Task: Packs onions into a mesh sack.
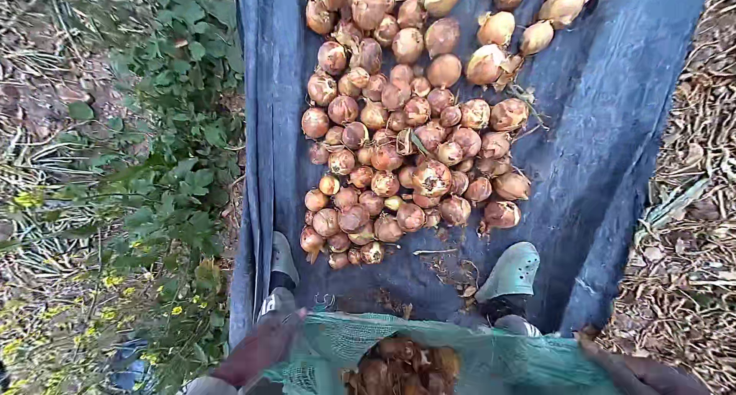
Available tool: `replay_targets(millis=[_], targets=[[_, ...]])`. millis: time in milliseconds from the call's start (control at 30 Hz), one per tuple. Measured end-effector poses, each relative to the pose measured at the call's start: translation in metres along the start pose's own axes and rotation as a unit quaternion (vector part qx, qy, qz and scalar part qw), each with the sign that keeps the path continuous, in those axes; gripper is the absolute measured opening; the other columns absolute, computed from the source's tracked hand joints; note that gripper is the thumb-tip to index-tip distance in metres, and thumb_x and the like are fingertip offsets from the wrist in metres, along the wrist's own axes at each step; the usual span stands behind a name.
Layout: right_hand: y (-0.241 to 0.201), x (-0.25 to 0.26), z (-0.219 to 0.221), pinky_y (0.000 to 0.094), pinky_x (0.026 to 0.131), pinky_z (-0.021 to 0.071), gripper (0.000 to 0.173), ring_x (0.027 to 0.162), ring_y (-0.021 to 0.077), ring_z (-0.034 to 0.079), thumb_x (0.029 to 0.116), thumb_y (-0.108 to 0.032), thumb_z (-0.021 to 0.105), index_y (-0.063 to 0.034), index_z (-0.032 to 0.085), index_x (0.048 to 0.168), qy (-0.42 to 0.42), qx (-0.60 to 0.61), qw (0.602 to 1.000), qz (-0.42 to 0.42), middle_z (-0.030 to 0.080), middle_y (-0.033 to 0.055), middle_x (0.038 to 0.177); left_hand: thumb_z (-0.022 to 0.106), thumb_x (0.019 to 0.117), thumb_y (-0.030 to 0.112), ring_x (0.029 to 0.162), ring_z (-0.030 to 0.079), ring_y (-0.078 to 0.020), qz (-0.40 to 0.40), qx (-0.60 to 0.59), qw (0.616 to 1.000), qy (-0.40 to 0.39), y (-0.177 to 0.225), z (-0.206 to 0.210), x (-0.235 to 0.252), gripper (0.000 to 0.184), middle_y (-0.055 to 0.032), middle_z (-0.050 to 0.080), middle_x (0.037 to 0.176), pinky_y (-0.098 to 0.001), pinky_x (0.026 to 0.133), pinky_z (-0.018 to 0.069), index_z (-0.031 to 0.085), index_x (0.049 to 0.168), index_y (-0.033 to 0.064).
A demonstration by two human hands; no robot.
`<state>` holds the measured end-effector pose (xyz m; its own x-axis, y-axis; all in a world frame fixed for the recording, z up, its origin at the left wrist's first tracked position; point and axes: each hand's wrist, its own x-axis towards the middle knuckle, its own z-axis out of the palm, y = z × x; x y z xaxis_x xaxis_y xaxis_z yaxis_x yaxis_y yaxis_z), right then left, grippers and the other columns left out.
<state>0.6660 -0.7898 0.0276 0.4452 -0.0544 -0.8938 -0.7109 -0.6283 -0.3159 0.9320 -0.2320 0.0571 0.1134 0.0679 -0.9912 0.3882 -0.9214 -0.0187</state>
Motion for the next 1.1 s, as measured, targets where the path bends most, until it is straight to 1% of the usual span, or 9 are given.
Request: replay_targets(millis=[100, 233, 433, 600, 767, 833, 900, 1000, 1100], targets=[[0.03, 0.142, 0.05, 0.0668, 0.065, 0.0512, 0.073, 0.076, 0.0407, 0.069, 0.1027, -0.065, 0.034, -0.0087, 0.067, 0.072, 0.101, -0.133, 0.982, 0.093, 0.068, 0.0187, 0.075, 0.047, 0.0962, 0.074, 0.134, 0.054, -0.039, -0.085, 0.028, 0.993, -0.083, -0.009, 0.073, 0.213, 0.088, -0.0258, 0.058, 0.141, -0.0602, 0.113, 0.0418, 0.055, 0.142, -0.0015], [-0.007, 0.258, 0.08, 0.0737, 0.072, 0.0504, 0.065, 0.093, 0.0522, 0.068, 0.1035, -0.061, 0.041, -0.0073, 0.072, 0.085, 0.1, -0.22, 0.956, 0.166, 0.071, 0.027, 0.093, 0.055, 0.1039, 0.039, 0.132, 0.057, -0.0373, -0.04, 0.031, 0.998, 0.032, -0.037, 0.105, 0.325, 0.055, -0.0236, 0.061, 0.138, -0.0566, 0.111, 0.0434, 0.054, 0.143, -0.0002], [-0.118, 0.316, 0.123, 0.073, 0.072, 0.0491, 0.042, 0.093, 0.0554, 0.065, 0.1024, -0.035, 0.06, 0.003, 0.065, 0.085, 0.136, -0.181, 0.966, 0.121, 0.066, 0.0332, 0.093, 0.06, 0.1004, 0.041, 0.113, 0.065, -0.0467, -0.057, 0.202, 0.968, 0.138, -0.039, -0.059, 0.314, 0.045, -0.0279, 0.067, 0.119, -0.0683, 0.091, 0.0512, 0.068, 0.116, 0.0004], [-0.147, 0.327, 0.164, 0.0704, 0.083, 0.0506, 0.033, 0.103, 0.0519, 0.065, 0.0993, -0.027, 0.065, 0.0058, 0.068, 0.099, 0.128, -0.055, 0.981, 0.133, 0.067, 0.0315, 0.104, 0.061, 0.0948, 0.064, 0.102, 0.066, -0.0524, 0.019, 0.323, 0.9, 0.292, 0.074, -0.193, 0.303, 0.066, -0.0311, 0.068, 0.103, -0.0744, 0.08, 0.0495, 0.071, 0.096, -0.0013], [-0.106, 0.312, 0.125, 0.0682, 0.07, 0.0481, 0.046, 0.082, 0.047, 0.066, 0.1047, -0.032, 0.058, 0.0007, 0.065, 0.074, 0.203, 0.005, 0.976, 0.078, 0.065, 0.0248, 0.078, 0.045, 0.1112, 0.028, 0.135, 0.048, -0.0505, -0.023, 0.338, 0.934, 0.116, 0.219, -0.148, 0.19, 0.047, -0.036, 0.051, 0.141, -0.0635, 0.106, 0.04, 0.051, 0.135, -0.0125], [-0.07, 0.304, 0.087, 0.0701, 0.063, 0.0444, 0.059, 0.073, 0.0488, 0.063, 0.1064, -0.042, 0.051, -0.0006, 0.058, 0.064, 0.233, -0.008, 0.969, 0.083, 0.06, 0.0255, 0.069, 0.061, 0.1014, 0.044, 0.099, 0.066, -0.0522, 0.107, 0.287, 0.899, 0.311, 0.171, -0.119, 0.253, 0.052, -0.0333, 0.067, 0.1, -0.0708, 0.08, 0.0501, 0.068, 0.095, -0.008], [-0.051, 0.303, 0.063, 0.0672, 0.058, 0.0437, 0.057, 0.065, 0.0443, 0.061, 0.1053, -0.041, 0.053, -0.0047, 0.058, 0.062, 0.231, -0.011, 0.969, 0.088, 0.059, 0.0219, 0.063, 0.061, 0.0967, 0.059, 0.092, 0.067, -0.0497, 0.108, 0.239, 0.91, 0.321, 0.15, -0.117, 0.305, 0.062, -0.0284, 0.068, 0.09, -0.0729, 0.077, 0.0505, 0.067, 0.083, -0.002], [-0.053, 0.285, 0.01, 0.0579, 0.059, 0.0557, 0.034, 0.058, 0.0302, 0.066, 0.1049, -0.038, 0.059, -0.0109, 0.076, 0.093, 0.176, 0.054, 0.977, 0.108, 0.069, 0.0129, 0.071, 0.065, 0.0944, 0.06, 0.088, 0.067, -0.0471, 0.1, 0.136, 0.955, 0.242, 0.153, -0.118, 0.319, 0.063, -0.0273, 0.068, 0.089, -0.0718, 0.078, 0.0507, 0.07, 0.088, -0.0022], [-0.068, 0.275, -0.041, 0.0682, 0.078, 0.0548, 0.029, 0.084, 0.0353, 0.072, 0.1036, -0.037, 0.059, -0.0131, 0.073, 0.114, 0.322, 0.058, 0.945, 0.027, 0.074, 0.0157, 0.098, 0.079, 0.0905, 0.037, 0.105, 0.065, -0.043, 0.11, -0.069, 0.974, 0.185, 0.152, -0.148, 0.293, 0.057, -0.0242, 0.065, 0.12, -0.0643, 0.086, 0.0538, 0.058, 0.133, 0.0053]])
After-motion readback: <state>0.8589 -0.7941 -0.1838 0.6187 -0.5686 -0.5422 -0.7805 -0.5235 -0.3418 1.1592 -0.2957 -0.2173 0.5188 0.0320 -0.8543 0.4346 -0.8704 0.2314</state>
